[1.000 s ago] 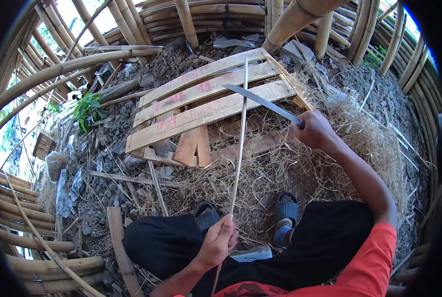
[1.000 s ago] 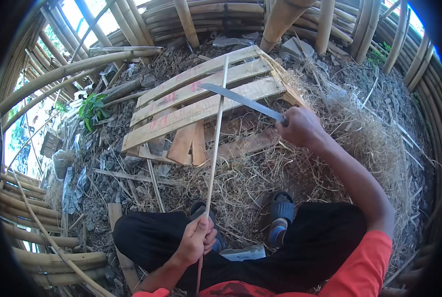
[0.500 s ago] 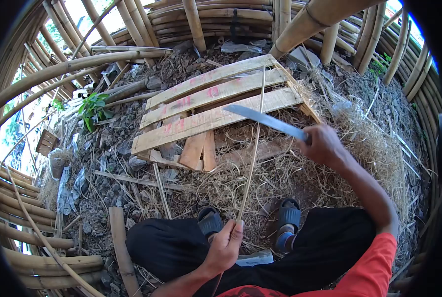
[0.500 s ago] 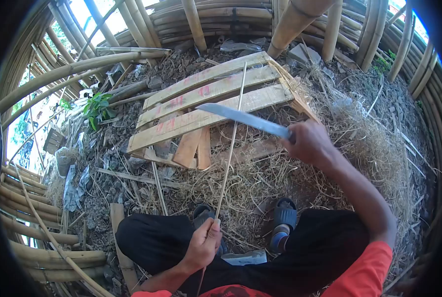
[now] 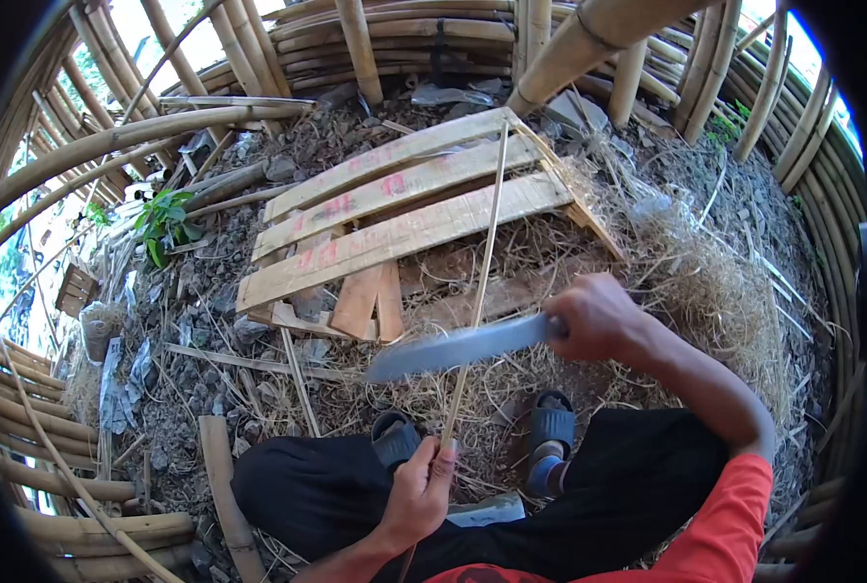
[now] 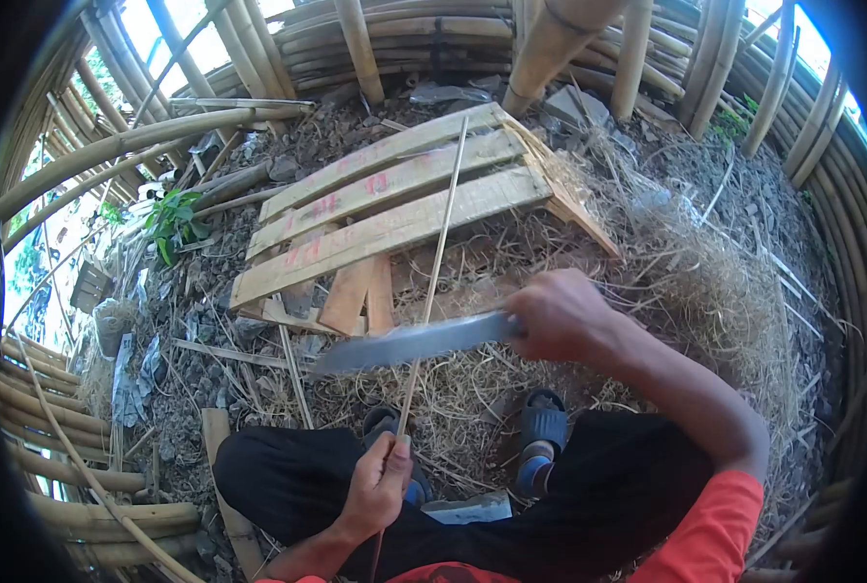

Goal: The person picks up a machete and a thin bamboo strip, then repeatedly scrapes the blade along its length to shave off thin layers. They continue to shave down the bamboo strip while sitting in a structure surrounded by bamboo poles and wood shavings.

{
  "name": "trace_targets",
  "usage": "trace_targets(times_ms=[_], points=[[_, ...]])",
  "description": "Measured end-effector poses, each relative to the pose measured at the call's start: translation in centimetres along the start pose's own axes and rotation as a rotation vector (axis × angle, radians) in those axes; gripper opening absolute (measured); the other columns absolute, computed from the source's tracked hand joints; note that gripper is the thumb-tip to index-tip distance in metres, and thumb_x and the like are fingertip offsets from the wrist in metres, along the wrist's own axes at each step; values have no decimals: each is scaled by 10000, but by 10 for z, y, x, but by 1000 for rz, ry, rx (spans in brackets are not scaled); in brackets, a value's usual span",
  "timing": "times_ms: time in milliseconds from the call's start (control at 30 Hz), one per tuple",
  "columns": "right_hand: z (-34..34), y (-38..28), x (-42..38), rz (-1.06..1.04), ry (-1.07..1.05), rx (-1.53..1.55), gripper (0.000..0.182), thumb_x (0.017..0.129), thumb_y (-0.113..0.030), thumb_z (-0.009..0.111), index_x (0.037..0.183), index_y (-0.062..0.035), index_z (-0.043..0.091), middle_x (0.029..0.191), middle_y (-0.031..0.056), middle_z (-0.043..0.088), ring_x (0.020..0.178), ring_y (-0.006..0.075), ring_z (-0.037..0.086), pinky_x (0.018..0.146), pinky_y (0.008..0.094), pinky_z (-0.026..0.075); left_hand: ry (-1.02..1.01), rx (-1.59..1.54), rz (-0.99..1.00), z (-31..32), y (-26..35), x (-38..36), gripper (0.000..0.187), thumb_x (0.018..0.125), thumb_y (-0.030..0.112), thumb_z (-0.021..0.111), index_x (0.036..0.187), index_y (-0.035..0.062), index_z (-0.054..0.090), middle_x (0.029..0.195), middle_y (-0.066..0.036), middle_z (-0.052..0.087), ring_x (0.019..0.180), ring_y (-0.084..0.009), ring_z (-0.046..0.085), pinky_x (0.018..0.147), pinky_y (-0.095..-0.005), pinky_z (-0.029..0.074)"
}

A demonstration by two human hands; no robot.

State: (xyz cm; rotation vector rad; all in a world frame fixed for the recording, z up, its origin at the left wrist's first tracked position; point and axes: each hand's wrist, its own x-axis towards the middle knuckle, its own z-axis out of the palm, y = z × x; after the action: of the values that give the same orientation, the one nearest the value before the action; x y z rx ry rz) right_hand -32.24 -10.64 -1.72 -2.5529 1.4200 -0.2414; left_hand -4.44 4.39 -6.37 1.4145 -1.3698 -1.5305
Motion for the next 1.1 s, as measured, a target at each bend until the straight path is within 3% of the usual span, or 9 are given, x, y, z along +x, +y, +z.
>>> trace_targets(times_ms=[300, 400, 467, 600, 733, 833, 933, 1000, 1100], points=[[6, 31, 8, 322, 58, 33, 88, 696, -130, 639, 705, -92, 719, 489, 65, 569, 412, 213, 541, 444, 346, 458, 9, -86, -10, 3, 2, -1, 274, 1023, 316, 438, 862, 95, 417, 563, 69, 333, 441, -12, 304, 382, -199, 239], [6, 20, 1, 283, 138, 203, 105, 704, -113, 637, 742, -113, 735, 490, 42, 577, 408, 186, 537, 438, 333, 465, -19, -121, -15, 2, 5, -3, 271, 1024, 314, 435, 863, 99, 411, 548, 67, 324, 427, -14, 298, 373, -200, 232], [4, 7, -1, -62, 109, 47, 107, 725, -99, 624, 722, -118, 729, 497, 18, 590, 410, 150, 543, 413, 301, 462, -18, -108, -38, 4, 9, -7, 279, 1025, 305, 438, 862, 78, 429, 567, 55, 359, 460, -20, 326, 399, -210, 263], [-12, 26, 20, 531, -92, 163, 170, 822, -204, 617, 746, -113, 739, 540, 29, 618, 428, 152, 558, 463, 308, 495, -10, -69, -79, 1, 14, -9, 301, 1026, 289, 446, 856, 42, 466, 614, 36, 423, 536, -29, 381, 462, -227, 328], [-7, 51, 8, 570, 24, 166, 181, 839, -173, 598, 745, -103, 736, 520, 15, 609, 392, 142, 530, 448, 299, 486, -79, -124, -35, 6, 1, 0, 276, 1031, 298, 421, 848, 94, 387, 554, 65, 308, 425, -23, 289, 377, -206, 241], [7, 37, -1, 68, 27, 32, 159, 807, -144, 592, 750, -87, 729, 544, 70, 624, 428, 187, 572, 513, 311, 526, -115, -144, -61, 7, 3, 0, 286, 1033, 302, 416, 841, 93, 378, 566, 61, 310, 434, -24, 290, 383, -208, 246], [17, 62, 17, 429, 9, -47, 183, 825, -159, 583, 764, -56, 721, 614, 106, 651, 511, 178, 610, 558, 299, 537, -90, -150, -122, 3, 8, 1, 290, 1026, 308, 442, 865, 67, 440, 610, 48, 381, 505, -32, 350, 448, -220, 304], [4, 102, 18, 944, 137, 631, 261, 851, -247, 630, 696, -38, 611, 685, 78, 605, 583, 122, 563, 523, 322, 473, -97, -116, -130, 4, 11, -4, 297, 1022, 309, 456, 874, 52, 474, 630, 43, 417, 541, -36, 381, 482, -225, 333], [-1, 129, 0, 920, 336, 521, 274, 804, -272, 659, 778, -1, 636, 696, 81, 620, 604, 150, 572, 558, 327, 444, -117, -50, -66, 5, 13, -5, 299, 1023, 303, 454, 861, 53, 480, 625, 47, 414, 538, -35, 380, 479, -223, 331]])
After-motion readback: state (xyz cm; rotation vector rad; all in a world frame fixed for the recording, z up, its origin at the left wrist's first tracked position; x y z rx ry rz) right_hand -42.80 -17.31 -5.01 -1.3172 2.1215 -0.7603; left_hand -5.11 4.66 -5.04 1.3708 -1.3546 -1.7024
